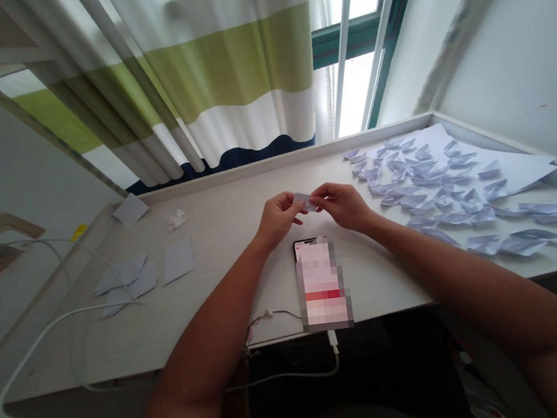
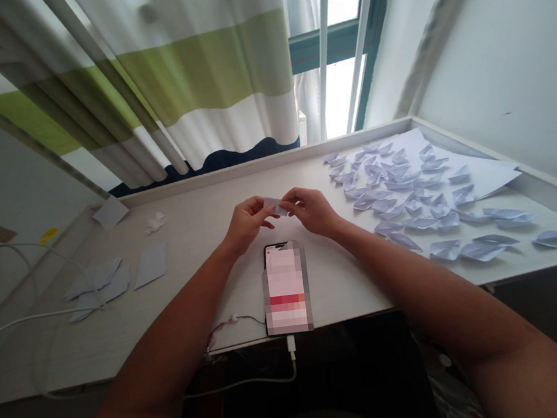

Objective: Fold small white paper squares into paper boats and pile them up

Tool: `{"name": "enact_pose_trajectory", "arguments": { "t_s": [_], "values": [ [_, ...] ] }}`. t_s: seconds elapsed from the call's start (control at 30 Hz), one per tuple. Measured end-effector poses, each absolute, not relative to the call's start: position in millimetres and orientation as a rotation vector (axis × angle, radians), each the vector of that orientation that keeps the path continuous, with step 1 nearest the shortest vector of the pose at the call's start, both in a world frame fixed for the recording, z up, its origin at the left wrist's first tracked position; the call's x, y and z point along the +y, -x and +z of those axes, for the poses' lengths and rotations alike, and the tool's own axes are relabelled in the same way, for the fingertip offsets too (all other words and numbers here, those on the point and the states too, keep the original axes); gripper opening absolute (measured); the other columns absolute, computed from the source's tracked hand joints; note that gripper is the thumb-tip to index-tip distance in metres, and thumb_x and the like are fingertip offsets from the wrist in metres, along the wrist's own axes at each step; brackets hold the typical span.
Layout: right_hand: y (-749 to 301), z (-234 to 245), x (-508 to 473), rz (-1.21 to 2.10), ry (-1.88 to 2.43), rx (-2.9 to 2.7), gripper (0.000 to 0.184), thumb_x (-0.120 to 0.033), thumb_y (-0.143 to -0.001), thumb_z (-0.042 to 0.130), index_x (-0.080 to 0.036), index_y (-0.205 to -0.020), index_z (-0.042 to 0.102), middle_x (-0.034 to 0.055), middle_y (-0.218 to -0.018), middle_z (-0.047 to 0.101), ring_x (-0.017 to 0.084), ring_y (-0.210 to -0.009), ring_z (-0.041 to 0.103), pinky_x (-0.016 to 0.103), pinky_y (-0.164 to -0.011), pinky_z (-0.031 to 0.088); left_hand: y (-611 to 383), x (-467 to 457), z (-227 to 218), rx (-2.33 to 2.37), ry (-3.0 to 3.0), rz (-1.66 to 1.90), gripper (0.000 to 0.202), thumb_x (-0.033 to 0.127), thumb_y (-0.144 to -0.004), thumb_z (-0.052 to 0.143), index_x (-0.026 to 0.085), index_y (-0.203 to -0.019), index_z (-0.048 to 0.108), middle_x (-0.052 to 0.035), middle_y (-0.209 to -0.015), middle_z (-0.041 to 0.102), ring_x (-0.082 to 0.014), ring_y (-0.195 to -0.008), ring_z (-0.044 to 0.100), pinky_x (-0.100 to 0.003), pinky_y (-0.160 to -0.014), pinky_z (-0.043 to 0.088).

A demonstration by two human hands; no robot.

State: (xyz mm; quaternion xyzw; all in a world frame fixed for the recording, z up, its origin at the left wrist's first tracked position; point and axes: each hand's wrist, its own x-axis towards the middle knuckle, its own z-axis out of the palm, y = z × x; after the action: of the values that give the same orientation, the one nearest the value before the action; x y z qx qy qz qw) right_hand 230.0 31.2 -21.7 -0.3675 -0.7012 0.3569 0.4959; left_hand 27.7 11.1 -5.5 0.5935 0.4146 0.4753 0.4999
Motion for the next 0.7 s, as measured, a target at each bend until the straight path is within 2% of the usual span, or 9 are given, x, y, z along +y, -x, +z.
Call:
{"name": "enact_pose_trajectory", "arguments": {
  "t_s": [0.07, 0.2, 0.27, 0.4, 0.5, 0.7],
  "values": [
    [-230.3, -21.4, 31.3, 0.849, 0.9, -1.7, 0.041, -0.062, -0.088, 0.081, -0.022, -0.084, 0.075, 0.0061, -0.082, 0.079, 0.022, -0.071, 0.072, 0.042, -0.073, 0.065, -26.9, 11.6, -5.4, 1.011, -1.447, 1.143, 0.022, 0.034, -0.091, 0.083, 0.015, -0.092, 0.073, -0.0077, -0.087, 0.08, -0.018, -0.08, 0.077, -0.024, -0.061, 0.059],
    [-229.8, -22.6, 31.3, 0.883, 0.864, -1.672, 0.036, -0.058, -0.088, 0.082, -0.022, -0.085, 0.074, 0.0057, -0.08, 0.078, 0.022, -0.072, 0.072, 0.042, -0.072, 0.063, -25.6, 12.8, -6.8, 0.952, -1.457, 1.147, 0.035, 0.029, -0.087, 0.087, 0.016, -0.116, 0.073, -0.0038, -0.081, 0.08, -0.0176, -0.074, 0.077, -0.025, -0.061, 0.058],
    [-229.1, -23.1, 31.3, 0.92, 0.845, -1.651, 0.035, -0.056, -0.087, 0.084, -0.023, -0.086, 0.073, 0.0052, -0.081, 0.078, 0.022, -0.073, 0.072, 0.041, -0.073, 0.063, -26.0, 13.2, -7.6, 0.912, -1.474, 1.156, 0.038, 0.025, -0.086, 0.087, 0.017, -0.12, 0.073, -0.0025, -0.08, 0.08, -0.0172, -0.074, 0.077, -0.025, -0.063, 0.059],
    [-228.0, -22.7, 31.5, 0.957, 0.835, -1.602, 0.038, -0.056, -0.082, 0.088, -0.023, -0.089, 0.07, 0.003, -0.081, 0.076, 0.021, -0.073, 0.072, 0.04, -0.072, 0.064, -28.1, 12.8, -7.0, 0.935, -1.454, 1.172, 0.025, 0.021, -0.084, 0.086, 0.015, -0.106, 0.077, -0.004, -0.083, 0.082, -0.016, -0.073, 0.078, -0.027, -0.068, 0.06],
    [-228.1, -21.6, 30.6, 0.951, 0.836, -1.591, 0.038, -0.055, -0.082, 0.089, -0.023, -0.092, 0.07, 0.0026, -0.081, 0.076, 0.021, -0.073, 0.072, 0.04, -0.071, 0.064, -28.6, 11.2, -4.3, 0.967, -1.407, 1.172, 0.021, 0.023, -0.085, 0.085, 0.013, -0.102, 0.078, -0.006, -0.084, 0.083, -0.0173, -0.074, 0.079, -0.03, -0.072, 0.063],
    [-228.7, -20.6, 29.2, 0.926, 0.835, -1.579, 0.038, -0.055, -0.083, 0.089, -0.023, -0.094, 0.072, 0.002, -0.08, 0.075, 0.02, -0.072, 0.072, 0.039, -0.069, 0.063, -28.1, 9.3, -2.2, 0.893, -1.398, 1.161, 0.039, 0.038, -0.078, 0.097, 0.013, -0.098, 0.076, -0.0077, -0.084, 0.083, -0.0191, -0.074, 0.081, -0.032, -0.072, 0.065]
  ]
}}
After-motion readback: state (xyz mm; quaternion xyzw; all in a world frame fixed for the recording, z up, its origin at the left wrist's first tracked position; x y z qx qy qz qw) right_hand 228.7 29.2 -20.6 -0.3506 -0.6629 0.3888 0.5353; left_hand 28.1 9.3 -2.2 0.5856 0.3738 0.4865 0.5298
